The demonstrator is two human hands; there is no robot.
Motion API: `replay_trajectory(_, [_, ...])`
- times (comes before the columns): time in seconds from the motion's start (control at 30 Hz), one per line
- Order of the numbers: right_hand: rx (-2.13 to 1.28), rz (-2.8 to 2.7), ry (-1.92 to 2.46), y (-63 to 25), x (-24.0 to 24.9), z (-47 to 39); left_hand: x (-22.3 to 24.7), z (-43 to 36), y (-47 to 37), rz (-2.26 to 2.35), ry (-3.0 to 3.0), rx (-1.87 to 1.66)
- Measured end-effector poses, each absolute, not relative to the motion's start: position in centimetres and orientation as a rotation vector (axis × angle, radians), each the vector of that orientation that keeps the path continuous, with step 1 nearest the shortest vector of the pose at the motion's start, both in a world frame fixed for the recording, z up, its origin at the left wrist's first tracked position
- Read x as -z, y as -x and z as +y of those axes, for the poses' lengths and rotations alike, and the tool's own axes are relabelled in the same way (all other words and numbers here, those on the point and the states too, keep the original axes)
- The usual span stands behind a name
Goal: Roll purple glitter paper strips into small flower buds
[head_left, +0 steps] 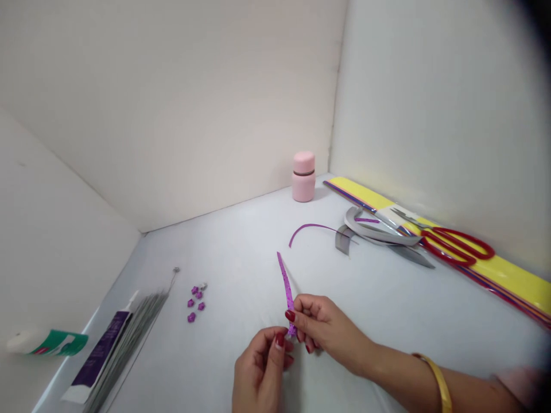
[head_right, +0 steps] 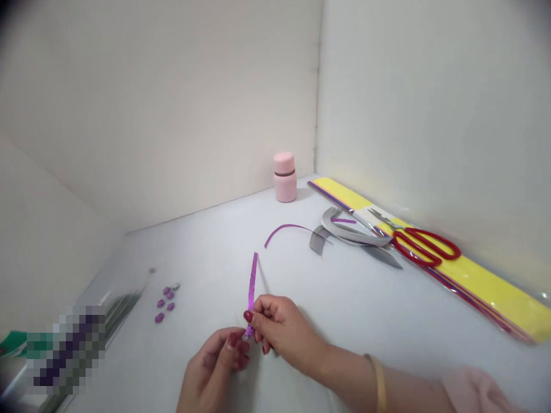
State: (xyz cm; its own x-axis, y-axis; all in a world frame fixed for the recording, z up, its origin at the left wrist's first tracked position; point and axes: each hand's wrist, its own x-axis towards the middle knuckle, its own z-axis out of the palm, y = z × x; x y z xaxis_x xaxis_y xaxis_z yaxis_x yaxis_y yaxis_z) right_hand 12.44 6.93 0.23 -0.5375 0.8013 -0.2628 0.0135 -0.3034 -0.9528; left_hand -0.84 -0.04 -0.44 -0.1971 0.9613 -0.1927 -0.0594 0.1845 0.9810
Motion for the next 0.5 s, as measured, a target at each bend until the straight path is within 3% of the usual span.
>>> replay_trajectory(0.5, [-2.036,-1.424,0.96,-12.3,-0.4,6.6,1.3,-0.1,1.0,1.504,-1.102,-1.18])
